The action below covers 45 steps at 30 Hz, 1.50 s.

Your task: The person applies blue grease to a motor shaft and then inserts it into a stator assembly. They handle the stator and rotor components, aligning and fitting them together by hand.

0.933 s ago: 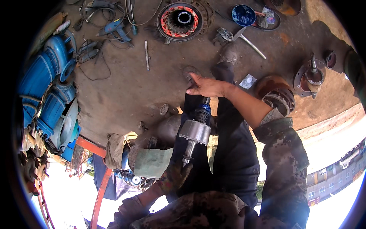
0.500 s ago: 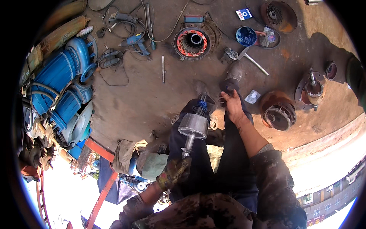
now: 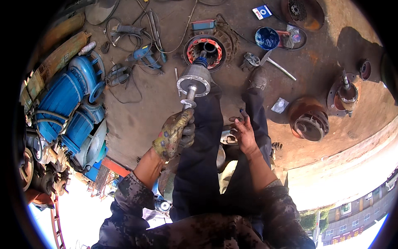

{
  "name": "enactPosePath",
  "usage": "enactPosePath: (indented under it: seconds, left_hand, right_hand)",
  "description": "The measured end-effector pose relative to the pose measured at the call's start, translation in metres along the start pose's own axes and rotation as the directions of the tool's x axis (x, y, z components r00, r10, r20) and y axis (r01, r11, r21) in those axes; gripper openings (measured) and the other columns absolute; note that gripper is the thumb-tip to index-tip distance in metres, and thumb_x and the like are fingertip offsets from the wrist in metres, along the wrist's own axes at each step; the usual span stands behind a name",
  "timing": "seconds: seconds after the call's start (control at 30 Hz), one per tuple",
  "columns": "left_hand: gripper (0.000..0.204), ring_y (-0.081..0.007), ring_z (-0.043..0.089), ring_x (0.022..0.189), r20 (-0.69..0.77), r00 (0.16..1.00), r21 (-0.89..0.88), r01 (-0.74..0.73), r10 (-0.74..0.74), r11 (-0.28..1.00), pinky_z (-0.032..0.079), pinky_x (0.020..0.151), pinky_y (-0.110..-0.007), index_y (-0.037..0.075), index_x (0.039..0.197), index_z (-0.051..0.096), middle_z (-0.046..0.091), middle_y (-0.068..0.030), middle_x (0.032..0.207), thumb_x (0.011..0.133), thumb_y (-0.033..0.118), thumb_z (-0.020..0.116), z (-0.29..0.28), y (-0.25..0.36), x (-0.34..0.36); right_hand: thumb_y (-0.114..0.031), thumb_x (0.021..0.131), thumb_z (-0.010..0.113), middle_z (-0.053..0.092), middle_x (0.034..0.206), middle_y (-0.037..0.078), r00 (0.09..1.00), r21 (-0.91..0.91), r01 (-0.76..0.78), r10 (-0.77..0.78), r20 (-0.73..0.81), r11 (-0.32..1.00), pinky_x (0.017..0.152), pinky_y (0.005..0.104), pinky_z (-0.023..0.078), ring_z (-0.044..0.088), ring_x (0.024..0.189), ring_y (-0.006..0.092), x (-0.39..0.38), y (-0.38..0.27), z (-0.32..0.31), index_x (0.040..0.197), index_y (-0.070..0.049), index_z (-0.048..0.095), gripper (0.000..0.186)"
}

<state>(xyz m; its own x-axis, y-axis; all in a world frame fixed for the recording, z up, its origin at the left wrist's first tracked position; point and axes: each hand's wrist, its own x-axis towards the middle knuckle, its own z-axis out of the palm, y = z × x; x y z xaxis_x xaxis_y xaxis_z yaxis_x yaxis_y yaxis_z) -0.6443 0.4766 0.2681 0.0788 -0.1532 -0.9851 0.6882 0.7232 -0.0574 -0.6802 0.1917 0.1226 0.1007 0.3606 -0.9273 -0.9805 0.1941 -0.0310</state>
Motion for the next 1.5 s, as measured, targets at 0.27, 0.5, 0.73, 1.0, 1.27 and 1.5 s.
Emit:
enactPosePath:
  seconds: [0.27,0.5,0.73,1.0,1.27,1.5]
  left_hand:
    - [0.028,-0.0082,0.037,0.048,-0.027,0.995,0.056,0.098,-0.097,0.994,0.029,0.046,-0.026,0.016,0.092,0.051,0.043,0.0066,0.065,0.104,0.038,0.062,-0.012,0.032,0.048]
    - [0.026,-0.0077,0.035,0.048,0.020,0.992,-0.046,0.123,-0.123,0.991,0.027,0.045,-0.025,0.016,0.092,0.051,0.041,0.0068,0.065,0.106,0.036,0.060,-0.024,0.032,0.064]
    - [0.026,-0.0074,0.033,0.047,-0.014,0.986,-0.086,0.165,-0.167,0.983,0.026,0.044,-0.025,0.016,0.092,0.050,0.040,0.0055,0.064,0.107,0.035,0.058,-0.026,0.027,0.050]
    - [0.028,-0.0075,0.034,0.047,0.051,0.991,-0.145,0.129,-0.123,0.981,0.026,0.044,-0.025,0.014,0.092,0.048,0.039,0.0046,0.065,0.108,0.035,0.057,-0.037,-0.009,0.012]
    - [0.027,-0.0111,0.040,0.053,0.252,0.964,-0.550,0.214,-0.084,0.808,0.033,0.051,-0.027,0.013,0.100,0.053,0.044,0.0018,0.067,0.109,0.039,0.054,-0.083,-0.091,-0.052]
    - [0.031,-0.0134,0.039,0.049,0.117,0.977,-0.458,0.210,-0.176,0.864,0.032,0.047,-0.030,0.014,0.101,0.055,0.046,0.0008,0.064,0.110,0.042,0.045,-0.112,-0.137,-0.057]
  right_hand:
    - [-0.021,0.101,0.069,0.068,0.115,0.005,0.992,0.086,-0.007,0.018,-0.124,0.996,0.082,0.0372,0.048,0.065,0.095,0.0182,0.015,0.025,0.009,0.159,-0.021,0.032,0.068]
    - [-0.027,0.103,0.064,0.065,0.116,0.005,0.993,0.062,0.005,0.002,-0.116,0.998,0.085,0.0392,0.048,0.061,0.097,0.0177,0.023,0.021,0.013,0.157,-0.024,0.035,0.062]
    - [-0.025,0.102,0.065,0.066,0.115,0.005,0.989,0.093,0.017,-0.003,-0.148,0.996,0.085,0.0376,0.049,0.062,0.096,0.0171,0.033,0.009,0.011,0.158,-0.023,0.033,0.064]
    - [-0.014,0.100,0.070,0.066,0.119,0.010,0.947,-0.370,0.279,-0.318,-0.049,0.886,0.088,0.0333,0.052,0.064,0.102,0.0196,0.036,0.009,0.013,0.159,-0.010,0.029,0.072]
    - [-0.011,0.091,0.066,0.051,0.134,0.027,0.716,-0.697,0.507,-0.202,0.668,-0.507,0.105,0.0524,0.046,0.057,0.118,0.0465,0.072,-0.090,0.128,0.147,-0.005,0.046,0.060]
    - [-0.011,0.096,0.053,0.052,0.124,0.025,0.746,-0.484,0.488,0.059,0.663,-0.727,0.098,0.0530,0.048,0.063,0.102,0.0454,0.177,-0.108,0.172,0.124,-0.004,0.052,0.029]
